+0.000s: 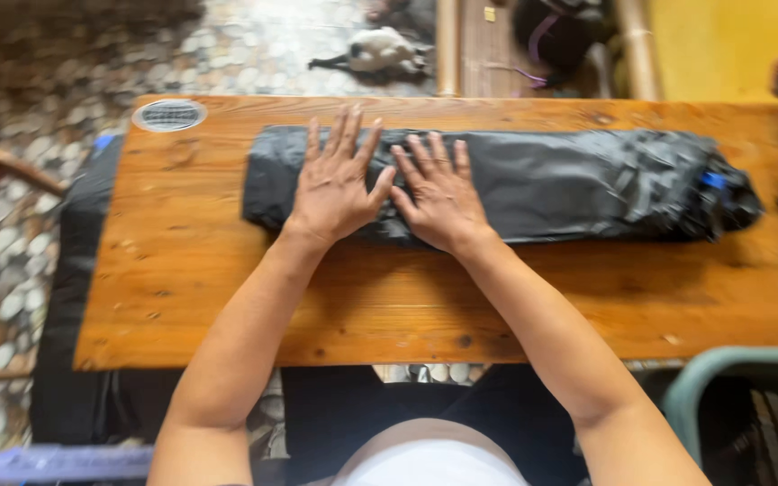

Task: The person zips a small black pouch and places it into a basket. They then retrieve a large black plastic bag, unfold it on a wooden table, and use a feather duster to wipe the surface. Finally, they fold the bag into a compact roll.

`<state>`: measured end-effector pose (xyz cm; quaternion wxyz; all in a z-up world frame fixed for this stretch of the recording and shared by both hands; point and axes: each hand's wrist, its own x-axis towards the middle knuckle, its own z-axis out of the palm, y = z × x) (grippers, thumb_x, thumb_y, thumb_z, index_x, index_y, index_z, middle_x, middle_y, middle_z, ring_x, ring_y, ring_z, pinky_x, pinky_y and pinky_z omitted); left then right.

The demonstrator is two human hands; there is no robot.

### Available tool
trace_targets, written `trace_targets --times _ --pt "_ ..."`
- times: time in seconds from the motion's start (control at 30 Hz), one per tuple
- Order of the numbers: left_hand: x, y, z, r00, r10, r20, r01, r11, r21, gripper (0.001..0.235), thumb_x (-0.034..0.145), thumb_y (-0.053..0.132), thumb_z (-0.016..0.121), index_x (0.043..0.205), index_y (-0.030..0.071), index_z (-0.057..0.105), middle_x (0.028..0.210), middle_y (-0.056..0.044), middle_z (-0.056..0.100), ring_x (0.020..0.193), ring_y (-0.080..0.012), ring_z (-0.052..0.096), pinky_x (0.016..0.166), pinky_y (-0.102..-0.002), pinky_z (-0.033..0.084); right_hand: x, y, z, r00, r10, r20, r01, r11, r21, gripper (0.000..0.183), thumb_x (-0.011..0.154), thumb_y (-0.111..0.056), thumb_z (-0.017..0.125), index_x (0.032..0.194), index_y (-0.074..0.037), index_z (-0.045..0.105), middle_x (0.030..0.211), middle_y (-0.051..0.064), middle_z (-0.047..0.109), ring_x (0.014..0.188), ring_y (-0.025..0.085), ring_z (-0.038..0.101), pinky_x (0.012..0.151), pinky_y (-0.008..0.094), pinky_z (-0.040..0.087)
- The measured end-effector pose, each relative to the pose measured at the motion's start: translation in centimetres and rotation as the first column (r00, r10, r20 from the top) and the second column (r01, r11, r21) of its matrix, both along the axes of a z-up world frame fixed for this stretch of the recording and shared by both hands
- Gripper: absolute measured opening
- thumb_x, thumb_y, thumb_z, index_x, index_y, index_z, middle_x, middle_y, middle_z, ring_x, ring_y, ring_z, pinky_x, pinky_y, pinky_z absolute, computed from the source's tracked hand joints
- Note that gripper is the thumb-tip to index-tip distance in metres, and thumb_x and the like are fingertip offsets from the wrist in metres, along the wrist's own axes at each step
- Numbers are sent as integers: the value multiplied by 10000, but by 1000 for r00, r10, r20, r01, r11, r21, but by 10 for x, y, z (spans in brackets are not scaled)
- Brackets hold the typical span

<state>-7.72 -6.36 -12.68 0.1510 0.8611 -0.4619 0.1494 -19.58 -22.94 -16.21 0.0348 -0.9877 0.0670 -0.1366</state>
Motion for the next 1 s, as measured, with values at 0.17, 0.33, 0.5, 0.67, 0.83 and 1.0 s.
trace_targets --times 0.17,0.33,0.5,0.67,0.83,1.0 --pt "-1 -1 -14 988 -53 -143 72 989 132 871 998 769 338 1571 125 466 1631 -236 388 1563 -346 262 1263 -588 55 -27 -52 8 999 10 -31 -9 1000 21 645 1045 -623 376 1556 -245 486 1625 100 437 1557 345 267 1249 611 106" --pt "13 13 -21 996 1 -84 12 988 155 822 1037 714 358 1575 106 486 1649 -201 406 1571 -331 278 1282 -533 103 -98 -163 16 952 -284 -116 265 951 -158 665 1110 -591 288 1583 -166 483 1602 133 490 1537 350 337 1245 614 117" --pt "19 30 -8 994 26 -110 -13 994 112 805 1047 703 381 1585 116 501 1637 -238 430 1549 -392 317 1237 -636 153 -147 -248 12 866 -489 -106 460 861 -218 699 1150 -637 197 1575 -181 512 1567 133 536 1507 350 388 1219 671 92" --pt "36 39 8 920 119 -373 -21 966 256 892 951 750 212 1632 175 237 1722 -133 125 1594 -267 34 1247 -514 -48 -204 -307 45 784 -621 22 613 779 134 530 1108 -407 362 1434 -57 591 1389 209 619 1261 386 550 1060 599 357" --pt "69 55 9 977 119 -176 -64 955 289 820 925 615 510 1530 63 482 1704 -281 245 1594 -418 136 1239 -615 -27 -244 -289 68 747 -598 -292 645 546 535 505 990 -426 592 1425 -170 621 1342 100 678 1219 211 624 986 322 446" --pt "-49 -78 67 942 -319 -106 310 946 -94 522 948 319 704 1365 21 609 1319 -200 622 1205 -373 586 1040 -476 435 -245 -269 61 703 -710 -32 693 675 252 510 1021 -644 601 1152 -156 675 1126 128 593 1125 328 577 944 494 432"
